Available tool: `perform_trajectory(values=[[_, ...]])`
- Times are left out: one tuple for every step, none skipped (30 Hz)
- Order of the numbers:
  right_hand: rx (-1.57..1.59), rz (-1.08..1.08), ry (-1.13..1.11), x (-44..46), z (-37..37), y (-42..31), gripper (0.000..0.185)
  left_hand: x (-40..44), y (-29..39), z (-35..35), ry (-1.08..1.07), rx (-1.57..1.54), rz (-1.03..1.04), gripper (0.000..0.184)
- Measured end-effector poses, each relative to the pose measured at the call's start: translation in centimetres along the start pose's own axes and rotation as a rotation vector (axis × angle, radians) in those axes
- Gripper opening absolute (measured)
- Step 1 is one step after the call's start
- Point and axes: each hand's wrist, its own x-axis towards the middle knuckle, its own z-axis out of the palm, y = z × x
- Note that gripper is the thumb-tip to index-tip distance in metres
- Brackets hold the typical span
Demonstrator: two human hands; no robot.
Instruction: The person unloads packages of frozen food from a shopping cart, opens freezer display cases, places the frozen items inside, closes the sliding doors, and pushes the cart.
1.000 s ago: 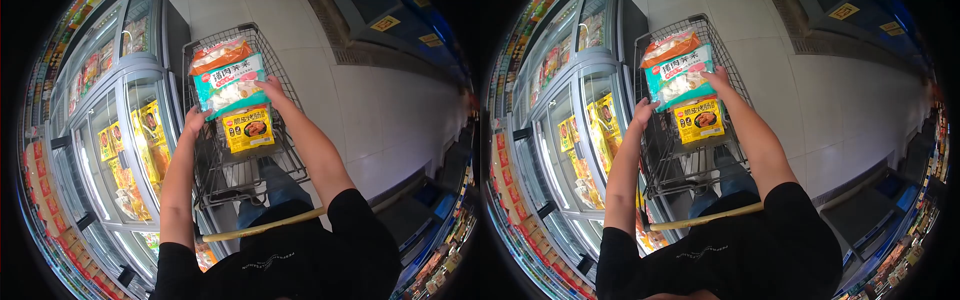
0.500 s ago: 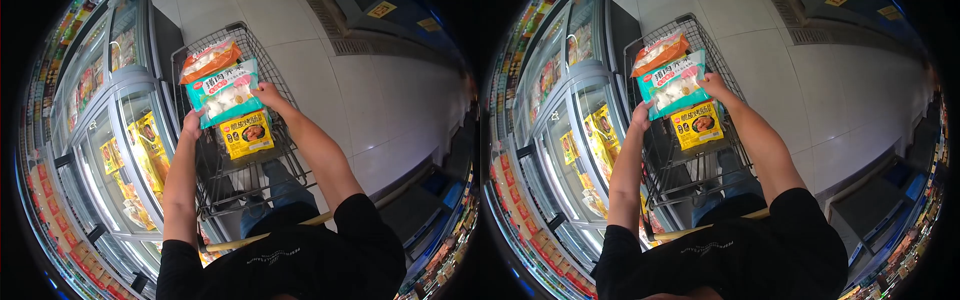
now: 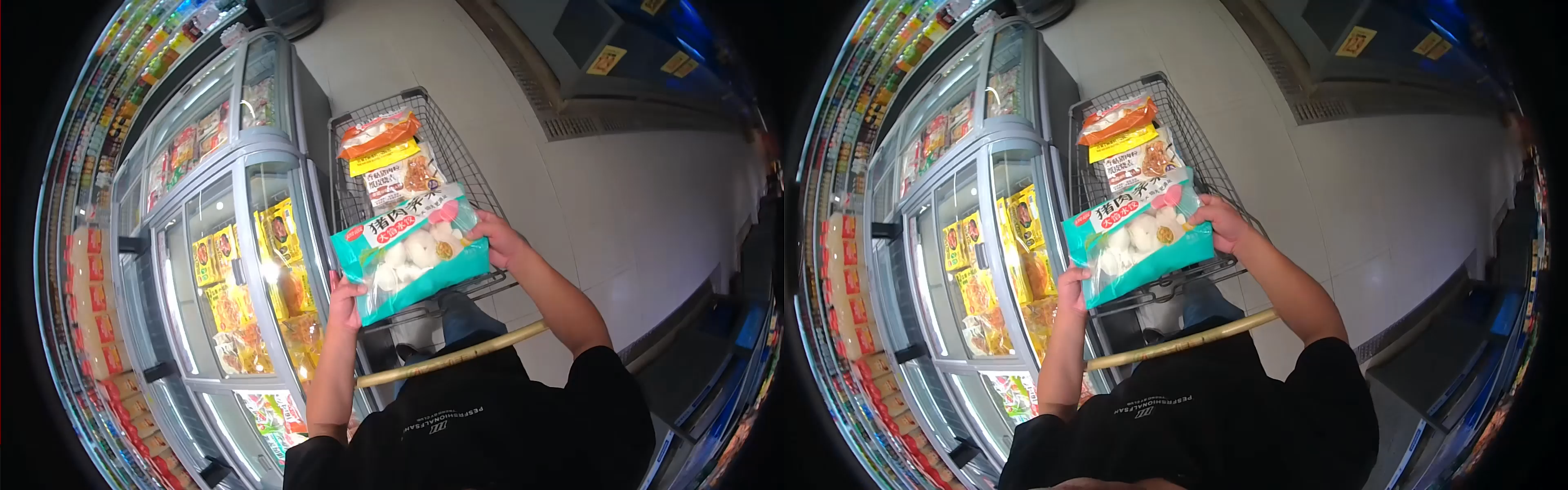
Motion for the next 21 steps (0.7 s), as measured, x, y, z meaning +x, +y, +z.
perform_trajectory(values=[[-0.005,-0.030,-0.061,-1.5,1.8,0.0,0.049,-2.3,0.5,1.1,-0.049,-0.033,0.057,0.077],[-0.003,-0.050,-0.123,-3.3,3.6,0.4,0.048,-4.9,0.7,1.6,-0.090,-0.065,0.114,0.078],[0.001,-0.069,-0.186,-5.2,5.6,0.9,0.048,-7.5,1.0,2.1,-0.131,-0.093,0.171,0.079],[0.019,-0.067,-0.199,-6.6,7.4,1.4,0.051,-9.9,1.4,2.7,-0.175,-0.167,0.199,0.077],[0.009,-0.122,-0.266,-7.8,9.0,2.1,0.053,-12.1,1.8,3.4,-0.221,-0.237,0.226,0.077],[0.007,-0.169,-0.331,-8.6,10.2,3.0,0.055,-14.0,1.9,3.8,-0.261,-0.306,0.250,0.076],[0.007,-0.213,-0.394,-9.3,11.3,3.9,0.058,-15.9,1.8,3.5,-0.302,-0.377,0.273,0.077],[0.027,-0.198,-0.440,-9.3,11.6,5.1,0.065,-17.1,1.2,1.5,-0.327,-0.371,0.359,0.073],[0.044,-0.174,-0.493,-9.6,12.7,6.1,0.066,-18.8,0.9,1.1,-0.219,-0.298,0.424,0.071],[0.060,-0.146,-0.548,-9.8,14.2,6.9,0.068,-20.4,0.7,1.1,-0.107,-0.228,0.489,0.069],[0.076,-0.112,-0.604,-9.8,15.6,7.6,0.069,-21.7,0.6,1.3,0.011,-0.164,0.552,0.068],[0.044,-0.080,-0.636,-9.7,16.9,8.2,0.071,-23.2,0.8,1.7,-0.002,-0.291,0.554,0.069],[0.024,-0.039,-0.644,-9.3,18.0,8.8,0.072,-24.6,0.8,2.2,-0.024,-0.310,0.592,0.070],[-0.002,-0.001,-0.650,-9.1,19.3,9.8,0.073,-26.4,0.7,2.4,-0.050,-0.331,0.629,0.071],[-0.024,0.043,-0.648,-9.1,20.2,11.0,0.074,-28.1,0.2,2.0,-0.068,-0.354,0.661,0.072],[-0.057,0.106,-0.675,-8.6,20.8,12.1,0.078,-29.3,-0.5,0.4,0.009,-0.372,0.692,0.079],[-0.081,0.158,-0.712,-8.1,21.5,13.2,0.079,-30.7,-1.1,-0.7,0.035,-0.411,0.727,0.080],[-0.103,0.207,-0.743,-8.2,22.9,14.3,0.081,-32.0,-1.8,-1.5,0.059,-0.450,0.757,0.081],[-0.128,0.253,-0.772,-8.4,24.2,15.4,0.082,-33.1,-2.4,-2.2,0.078,-0.490,0.785,0.082],[-0.153,0.278,-0.762,-8.6,25.4,16.5,0.088,-34.1,-3.0,-3.1,0.179,-0.495,0.780,0.082],[-0.158,0.322,-0.775,-8.8,26.5,17.9,0.090,-35.5,-3.9,-4.4,0.222,-0.501,0.808,0.081]])
